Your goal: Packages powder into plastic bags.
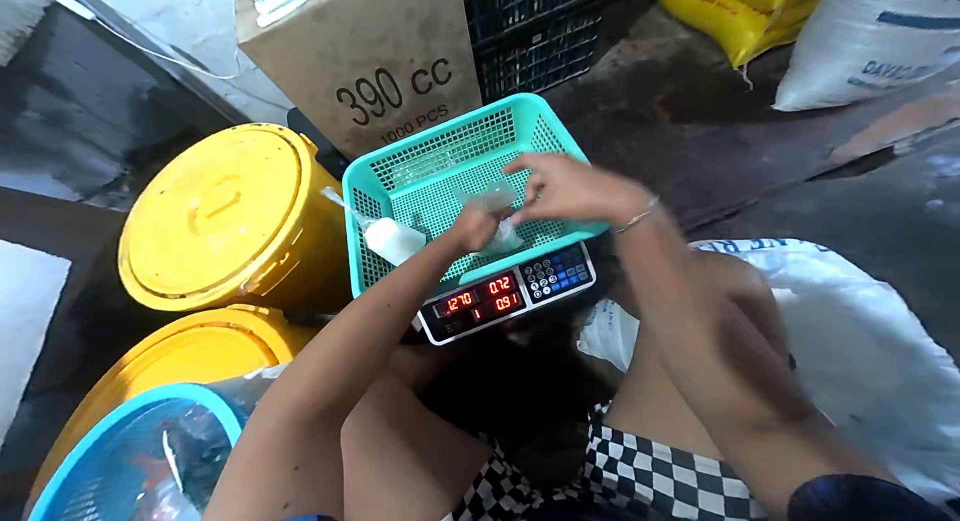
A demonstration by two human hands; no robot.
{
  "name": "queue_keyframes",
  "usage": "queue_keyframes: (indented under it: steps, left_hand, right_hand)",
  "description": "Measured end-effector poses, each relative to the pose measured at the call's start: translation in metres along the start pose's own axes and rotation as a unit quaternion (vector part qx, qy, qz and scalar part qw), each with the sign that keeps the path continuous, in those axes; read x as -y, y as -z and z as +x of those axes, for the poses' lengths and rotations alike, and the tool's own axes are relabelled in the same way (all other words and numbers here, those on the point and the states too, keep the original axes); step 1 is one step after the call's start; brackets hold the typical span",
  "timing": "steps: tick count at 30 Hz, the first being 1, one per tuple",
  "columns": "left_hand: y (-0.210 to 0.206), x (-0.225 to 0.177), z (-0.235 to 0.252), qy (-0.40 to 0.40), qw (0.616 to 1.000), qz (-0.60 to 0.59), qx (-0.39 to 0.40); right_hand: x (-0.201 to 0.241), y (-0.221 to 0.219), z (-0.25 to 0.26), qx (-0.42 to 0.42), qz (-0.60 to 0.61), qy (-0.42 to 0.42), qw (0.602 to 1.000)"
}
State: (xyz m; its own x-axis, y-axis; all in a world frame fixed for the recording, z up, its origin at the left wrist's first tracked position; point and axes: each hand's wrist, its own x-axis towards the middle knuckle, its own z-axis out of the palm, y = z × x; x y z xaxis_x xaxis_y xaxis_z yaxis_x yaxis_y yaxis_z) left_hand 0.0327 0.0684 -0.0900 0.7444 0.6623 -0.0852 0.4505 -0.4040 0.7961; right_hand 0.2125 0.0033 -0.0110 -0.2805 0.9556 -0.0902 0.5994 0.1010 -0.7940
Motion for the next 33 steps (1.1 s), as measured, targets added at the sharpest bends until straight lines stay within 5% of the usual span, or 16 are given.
queue_keyframes:
  steps: [2, 4, 10, 14, 16, 19, 24, 33]
  left_hand:
    - [-0.002, 0.010, -0.004, -0.047, 0.999, 0.018, -0.009]
    - [0.001, 0.003, -0.010, -0.005, 0.997, 0.078, 0.014]
    - [-0.004, -0.002, -0.001, -0.010, 0.999, 0.044, -0.019]
    - [-0.004, -0.004, -0.005, 0.015, 1.000, 0.017, -0.014]
    - [-0.005, -0.002, -0.011, -0.044, 0.998, 0.031, -0.042]
    - [-0.003, -0.015, -0.019, -0.007, 0.997, 0.070, -0.026]
    - [0.000, -0.011, -0.010, -0.033, 0.998, 0.046, -0.027]
    - [0.014, -0.015, -0.035, -0.196, 0.960, 0.104, -0.171]
  right_hand:
    - [0.000, -0.035, 0.012, -0.015, 0.009, 0.055, 0.998]
    - [0.019, -0.048, 0.013, -0.034, 0.032, 0.084, 0.995]
    - [0.041, 0.009, -0.022, -0.174, 0.187, 0.179, 0.950]
    - [0.013, 0.012, -0.016, -0.053, 0.024, 0.026, 0.998]
    - [-0.005, -0.022, 0.005, -0.017, 0.030, 0.060, 0.998]
    - [0.006, -0.044, 0.015, -0.050, 0.040, 0.113, 0.992]
    - [0.021, -0.016, -0.005, -0.126, 0.060, 0.130, 0.982]
    - [-0.015, 0.012, 0.003, -0.129, 0.124, -0.037, 0.983]
